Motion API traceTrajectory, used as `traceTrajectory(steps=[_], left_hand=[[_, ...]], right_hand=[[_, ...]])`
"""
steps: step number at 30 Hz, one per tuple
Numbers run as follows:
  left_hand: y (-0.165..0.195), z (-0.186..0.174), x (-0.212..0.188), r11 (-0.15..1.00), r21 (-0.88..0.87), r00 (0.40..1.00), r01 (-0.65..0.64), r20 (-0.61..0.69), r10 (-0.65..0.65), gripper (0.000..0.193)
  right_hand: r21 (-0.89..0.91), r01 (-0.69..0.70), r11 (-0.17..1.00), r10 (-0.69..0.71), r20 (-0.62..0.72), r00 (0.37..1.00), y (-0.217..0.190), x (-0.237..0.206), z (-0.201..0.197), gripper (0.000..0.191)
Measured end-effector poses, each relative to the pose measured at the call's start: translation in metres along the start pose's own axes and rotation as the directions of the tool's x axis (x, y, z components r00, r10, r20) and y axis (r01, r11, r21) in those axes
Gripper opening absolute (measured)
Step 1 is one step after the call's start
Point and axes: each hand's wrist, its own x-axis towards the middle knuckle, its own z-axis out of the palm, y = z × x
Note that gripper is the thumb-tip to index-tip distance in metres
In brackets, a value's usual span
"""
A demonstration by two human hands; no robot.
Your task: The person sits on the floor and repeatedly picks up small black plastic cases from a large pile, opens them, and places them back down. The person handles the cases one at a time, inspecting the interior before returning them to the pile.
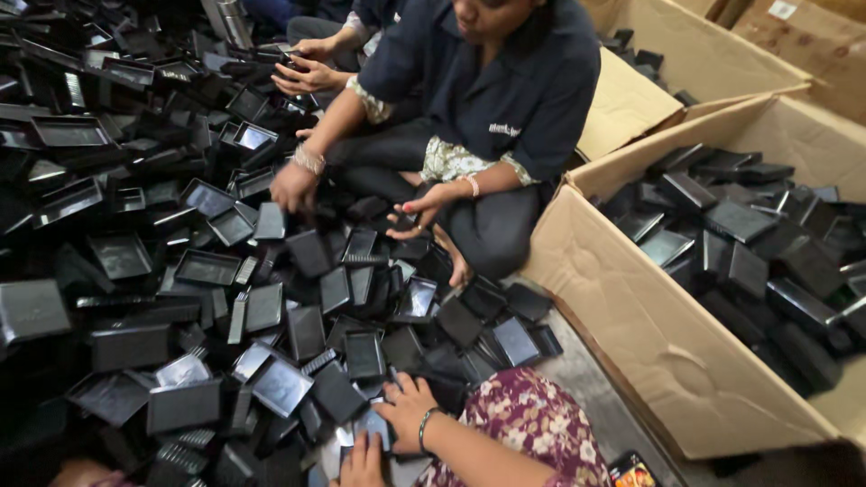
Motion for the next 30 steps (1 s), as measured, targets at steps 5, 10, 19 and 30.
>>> traceTrajectory(steps=[5, 10, 19, 30], left_hand=[[-0.051, -0.029, -0.019, 0.778, -0.621, 0.996, -0.094, -0.053, 0.078, 0.1], [-0.12, -0.097, -0.065, 0.141, -0.961, 0.928, -0.237, -0.267, -0.261, 0.057], [-0.183, -0.17, -0.078, -0.546, -0.829, 0.824, -0.122, 0.222, -0.522, 0.035], [-0.113, -0.163, 0.002, 0.946, -0.049, 0.802, 0.321, -0.516, -0.3, 0.073]], right_hand=[[-0.271, -0.221, 0.937, 0.208, -0.075, 0.975, -0.04, -0.02, -0.001, 0.109], [-0.169, -0.233, 0.958, 0.256, 0.127, 0.958, -0.059, -0.037, -0.007, 0.12], [0.48, -0.057, 0.875, 0.224, -0.298, 0.928, -0.017, -0.014, 0.001, 0.041], [0.18, -0.256, 0.95, 0.289, -0.187, 0.939, -0.036, 0.005, 0.003, 0.11]])
